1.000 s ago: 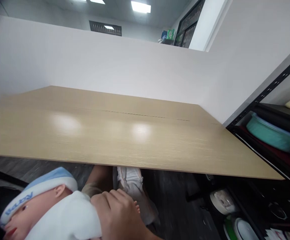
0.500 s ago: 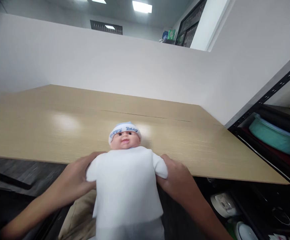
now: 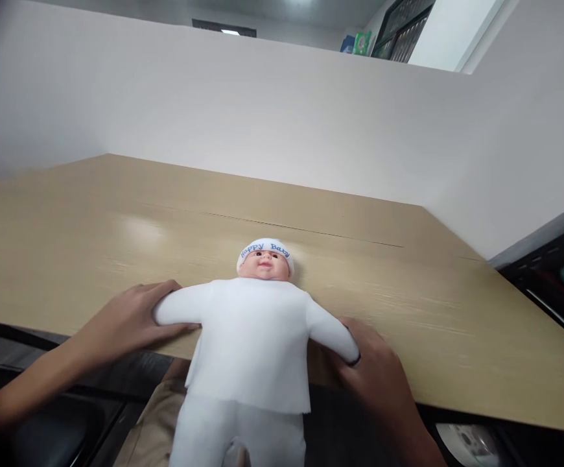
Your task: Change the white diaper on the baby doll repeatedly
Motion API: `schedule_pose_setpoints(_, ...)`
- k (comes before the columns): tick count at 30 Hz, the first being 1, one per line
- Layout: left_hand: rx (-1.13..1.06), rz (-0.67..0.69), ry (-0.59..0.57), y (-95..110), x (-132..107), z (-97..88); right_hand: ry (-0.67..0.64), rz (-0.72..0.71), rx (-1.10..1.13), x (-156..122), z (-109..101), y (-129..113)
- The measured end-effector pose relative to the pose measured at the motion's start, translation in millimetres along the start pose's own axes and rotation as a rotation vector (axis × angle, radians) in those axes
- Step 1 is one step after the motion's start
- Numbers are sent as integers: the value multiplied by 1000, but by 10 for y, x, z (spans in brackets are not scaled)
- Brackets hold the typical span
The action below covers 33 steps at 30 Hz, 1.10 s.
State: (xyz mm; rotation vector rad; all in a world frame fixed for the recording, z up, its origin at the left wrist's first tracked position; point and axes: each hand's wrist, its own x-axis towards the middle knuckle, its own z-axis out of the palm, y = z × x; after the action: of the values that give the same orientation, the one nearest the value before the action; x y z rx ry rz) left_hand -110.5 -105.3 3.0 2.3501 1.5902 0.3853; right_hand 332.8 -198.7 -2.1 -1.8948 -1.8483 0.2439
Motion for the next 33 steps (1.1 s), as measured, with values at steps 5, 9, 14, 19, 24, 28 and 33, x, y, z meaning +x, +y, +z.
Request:
schedule_pose_setpoints(5, -28, 15, -15, -208, 120, -46, -48, 29, 16, 131, 52, 79)
schedule_pose_setpoints(9, -42, 23, -19, -274, 463, -64, -59, 37, 16, 416, 98, 109)
schedule_pose_setpoints(14, 1, 45, 18, -393, 1060, -29, -42, -12, 16, 971, 167, 167)
schedule_pose_setpoints(19, 74, 35, 59, -521, 1560, 53, -27, -132, -6, 1566, 257, 331)
schedule_pose_setpoints(24, 67, 23, 79, -599, 1958, 76, -12, -147, -4, 2059, 344, 466)
schedule_pose_setpoints(28, 15, 65, 108, -675, 2314, 61, -6, -126, 4, 2430, 418, 530)
schedule_pose_setpoints(33, 21, 26, 144, -814, 2747, 113, 15, -123, -17, 2832, 496, 608)
